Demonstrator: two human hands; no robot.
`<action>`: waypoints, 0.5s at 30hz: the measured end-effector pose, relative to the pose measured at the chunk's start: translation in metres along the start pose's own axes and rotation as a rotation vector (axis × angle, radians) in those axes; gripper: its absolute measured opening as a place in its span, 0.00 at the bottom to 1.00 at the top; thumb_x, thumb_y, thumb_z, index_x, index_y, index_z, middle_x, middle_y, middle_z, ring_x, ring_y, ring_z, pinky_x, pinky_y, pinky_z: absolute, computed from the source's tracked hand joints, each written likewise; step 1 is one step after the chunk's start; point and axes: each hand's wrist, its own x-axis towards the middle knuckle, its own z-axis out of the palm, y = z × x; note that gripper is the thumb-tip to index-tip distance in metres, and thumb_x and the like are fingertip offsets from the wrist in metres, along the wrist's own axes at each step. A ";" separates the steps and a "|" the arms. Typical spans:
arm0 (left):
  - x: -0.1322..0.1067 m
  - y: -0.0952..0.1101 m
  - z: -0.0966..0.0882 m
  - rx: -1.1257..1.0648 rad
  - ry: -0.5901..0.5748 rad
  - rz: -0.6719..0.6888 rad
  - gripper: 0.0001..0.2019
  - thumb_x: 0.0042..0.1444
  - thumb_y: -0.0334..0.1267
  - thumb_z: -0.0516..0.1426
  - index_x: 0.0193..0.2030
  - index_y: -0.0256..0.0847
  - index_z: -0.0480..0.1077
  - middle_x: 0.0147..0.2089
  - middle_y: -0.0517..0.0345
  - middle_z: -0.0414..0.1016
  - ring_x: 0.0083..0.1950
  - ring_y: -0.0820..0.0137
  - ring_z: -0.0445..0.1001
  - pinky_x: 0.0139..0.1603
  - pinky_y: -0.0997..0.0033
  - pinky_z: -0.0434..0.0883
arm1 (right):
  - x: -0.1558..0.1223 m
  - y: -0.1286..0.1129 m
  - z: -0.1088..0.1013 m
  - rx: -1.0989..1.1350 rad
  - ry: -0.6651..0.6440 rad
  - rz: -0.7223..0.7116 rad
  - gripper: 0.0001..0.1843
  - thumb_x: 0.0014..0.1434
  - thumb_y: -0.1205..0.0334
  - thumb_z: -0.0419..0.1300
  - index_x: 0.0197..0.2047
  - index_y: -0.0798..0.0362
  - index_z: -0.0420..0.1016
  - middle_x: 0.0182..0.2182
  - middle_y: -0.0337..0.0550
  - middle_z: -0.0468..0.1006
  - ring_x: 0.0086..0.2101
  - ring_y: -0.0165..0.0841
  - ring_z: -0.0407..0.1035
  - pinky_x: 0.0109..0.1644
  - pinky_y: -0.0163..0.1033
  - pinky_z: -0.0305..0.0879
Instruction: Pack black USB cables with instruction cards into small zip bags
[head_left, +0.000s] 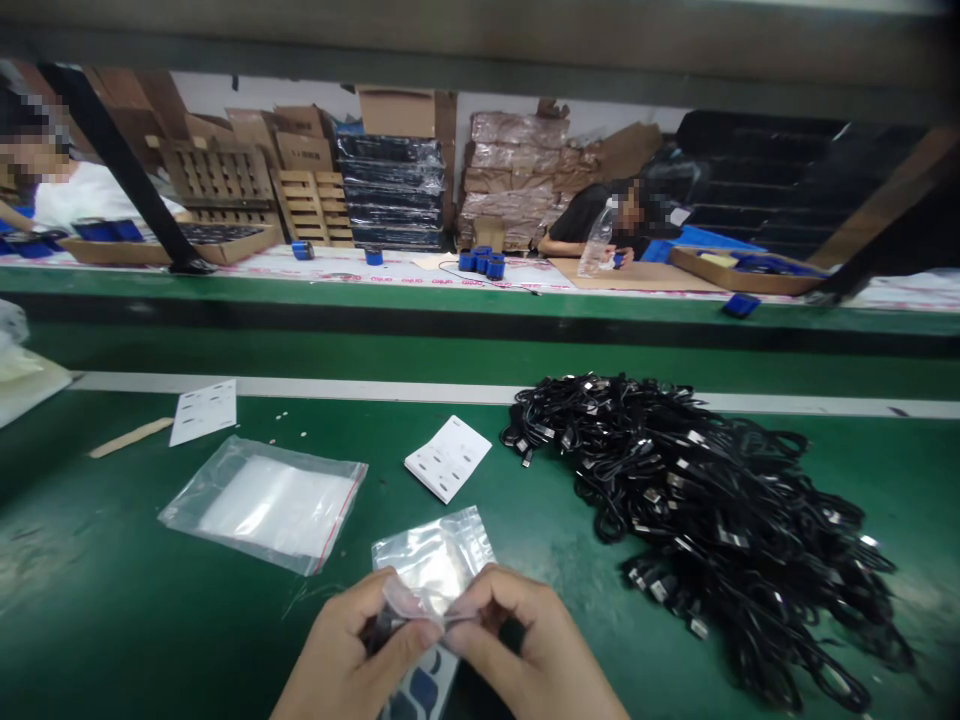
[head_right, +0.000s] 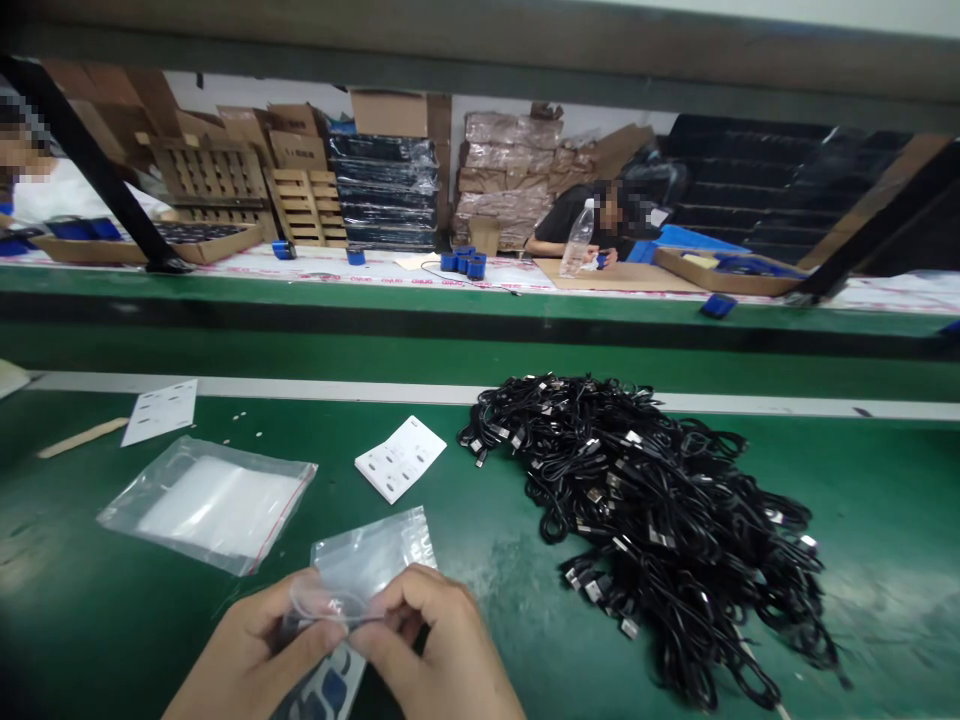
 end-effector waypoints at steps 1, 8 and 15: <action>0.000 -0.003 -0.002 -0.004 -0.023 -0.005 0.13 0.53 0.49 0.57 0.30 0.41 0.73 0.28 0.60 0.77 0.31 0.68 0.73 0.32 0.76 0.68 | 0.000 0.001 0.000 0.019 0.018 0.027 0.05 0.53 0.65 0.61 0.26 0.54 0.71 0.23 0.35 0.68 0.26 0.29 0.62 0.31 0.32 0.58; 0.001 -0.015 -0.003 -0.024 -0.035 0.026 0.16 0.57 0.51 0.53 0.30 0.41 0.73 0.28 0.61 0.74 0.31 0.70 0.71 0.31 0.78 0.67 | 0.003 0.009 0.006 0.159 0.066 0.064 0.10 0.56 0.58 0.58 0.28 0.55 0.72 0.20 0.34 0.65 0.24 0.28 0.59 0.29 0.32 0.55; 0.000 -0.007 0.000 -0.070 0.086 0.016 0.13 0.57 0.49 0.54 0.32 0.42 0.72 0.30 0.62 0.73 0.31 0.71 0.71 0.31 0.79 0.67 | 0.001 0.001 -0.001 -0.002 0.129 0.045 0.07 0.54 0.63 0.59 0.26 0.54 0.72 0.22 0.35 0.70 0.25 0.30 0.64 0.31 0.32 0.59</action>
